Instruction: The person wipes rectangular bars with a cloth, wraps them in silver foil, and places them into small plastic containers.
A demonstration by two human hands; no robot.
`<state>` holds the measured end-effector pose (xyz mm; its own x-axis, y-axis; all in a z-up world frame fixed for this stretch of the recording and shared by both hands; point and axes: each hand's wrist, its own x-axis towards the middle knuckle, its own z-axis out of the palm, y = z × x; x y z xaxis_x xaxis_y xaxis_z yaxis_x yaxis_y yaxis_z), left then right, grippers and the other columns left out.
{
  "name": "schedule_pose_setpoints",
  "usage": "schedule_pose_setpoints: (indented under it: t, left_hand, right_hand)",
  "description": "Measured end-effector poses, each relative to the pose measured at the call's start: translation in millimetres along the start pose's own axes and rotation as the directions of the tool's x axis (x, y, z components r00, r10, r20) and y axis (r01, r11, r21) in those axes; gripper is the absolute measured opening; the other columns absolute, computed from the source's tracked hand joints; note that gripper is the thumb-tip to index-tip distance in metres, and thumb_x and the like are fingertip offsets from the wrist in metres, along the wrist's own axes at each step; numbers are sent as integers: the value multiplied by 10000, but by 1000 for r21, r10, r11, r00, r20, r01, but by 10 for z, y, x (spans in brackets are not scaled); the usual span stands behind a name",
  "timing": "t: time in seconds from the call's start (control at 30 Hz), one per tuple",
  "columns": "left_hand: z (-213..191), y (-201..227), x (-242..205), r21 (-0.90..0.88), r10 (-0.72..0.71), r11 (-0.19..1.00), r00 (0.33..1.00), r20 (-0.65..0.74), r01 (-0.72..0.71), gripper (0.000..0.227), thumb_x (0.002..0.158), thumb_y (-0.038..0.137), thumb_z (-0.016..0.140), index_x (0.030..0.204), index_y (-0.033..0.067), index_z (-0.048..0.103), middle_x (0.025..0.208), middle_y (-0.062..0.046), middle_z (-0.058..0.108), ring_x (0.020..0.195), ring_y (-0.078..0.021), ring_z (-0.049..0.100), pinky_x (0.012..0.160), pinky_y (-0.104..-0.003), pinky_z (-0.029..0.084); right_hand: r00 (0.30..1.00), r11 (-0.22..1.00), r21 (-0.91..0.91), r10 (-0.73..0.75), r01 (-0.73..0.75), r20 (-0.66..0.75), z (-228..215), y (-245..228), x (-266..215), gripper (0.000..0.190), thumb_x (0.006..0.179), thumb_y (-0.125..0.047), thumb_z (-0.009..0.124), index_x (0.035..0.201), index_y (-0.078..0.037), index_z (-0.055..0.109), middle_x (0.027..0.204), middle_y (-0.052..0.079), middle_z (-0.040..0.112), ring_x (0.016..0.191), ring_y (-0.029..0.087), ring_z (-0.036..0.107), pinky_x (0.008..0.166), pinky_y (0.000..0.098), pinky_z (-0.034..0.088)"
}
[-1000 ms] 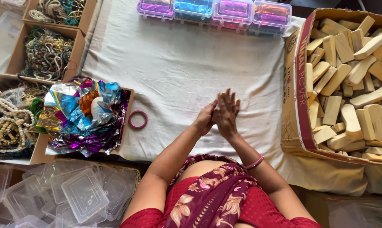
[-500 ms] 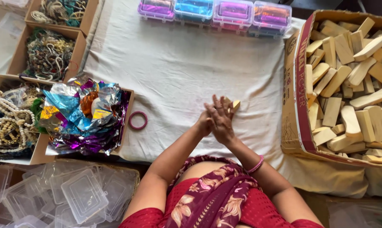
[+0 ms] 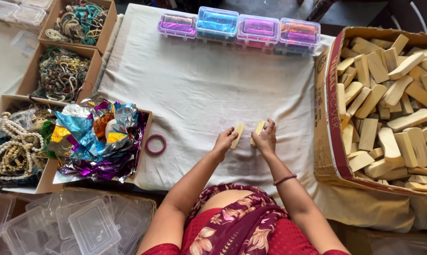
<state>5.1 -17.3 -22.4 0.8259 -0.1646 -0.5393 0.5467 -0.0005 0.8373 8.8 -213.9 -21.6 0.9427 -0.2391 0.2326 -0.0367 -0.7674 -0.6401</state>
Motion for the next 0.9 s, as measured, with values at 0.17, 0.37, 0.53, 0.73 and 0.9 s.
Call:
schedule_pose_setpoints:
  t: [0.17, 0.37, 0.53, 0.73, 0.9]
  left_hand:
    - [151, 104, 25, -235, 24, 972, 999, 37, -14, 542, 1065, 374, 544, 1540, 128, 459, 1436, -88, 590, 1204, -172, 578, 940, -335, 497]
    - [231, 673, -311, -641, 51, 761, 975, 214, 101, 459, 1071, 421, 415, 1389, 121, 555, 1270, -93, 654, 1110, -215, 629, 876, -337, 536]
    - [307, 376, -90, -548, 135, 834, 936, 324, 69, 386, 1099, 356, 375, 1269, 105, 612, 1041, -61, 670, 872, -146, 628, 696, -283, 525]
    - [530, 167, -340, -498, -35, 842, 942, 334, 208, 367, 1101, 347, 394, 1165, 59, 612, 918, -79, 674, 727, -148, 659, 648, -292, 582]
    - [535, 230, -403, -598, -16, 774, 951, 308, 207, 462, 1090, 419, 356, 1346, 110, 585, 1127, -64, 693, 922, -157, 678, 731, -295, 587]
  right_hand:
    - [893, 922, 246, 180, -299, 412, -328, -856, -231, 560, 882, -302, 680, 1390, -137, 512, 1357, 145, 612, 1156, 282, 686, 960, 423, 639]
    - [858, 836, 246, -513, 490, 35, -369, -1198, -349, 436, 1086, -129, 475, 1519, -129, 517, 1697, 118, 294, 1596, 279, 178, 1319, 483, 86]
    - [907, 874, 242, -410, 422, -99, -434, -1160, -24, 464, 1100, -224, 381, 1549, -154, 476, 1735, 83, 178, 1610, 267, 47, 1300, 465, -55]
    - [984, 917, 369, -105, 152, -145, -505, -1002, -115, 400, 1123, -200, 383, 1497, -178, 521, 1712, 72, 251, 1604, 251, 140, 1312, 463, 132]
    - [926, 865, 335, -366, 374, -89, -401, -998, -571, 528, 1017, 41, 338, 1477, -126, 536, 1698, 106, 299, 1599, 283, 215, 1306, 461, 252]
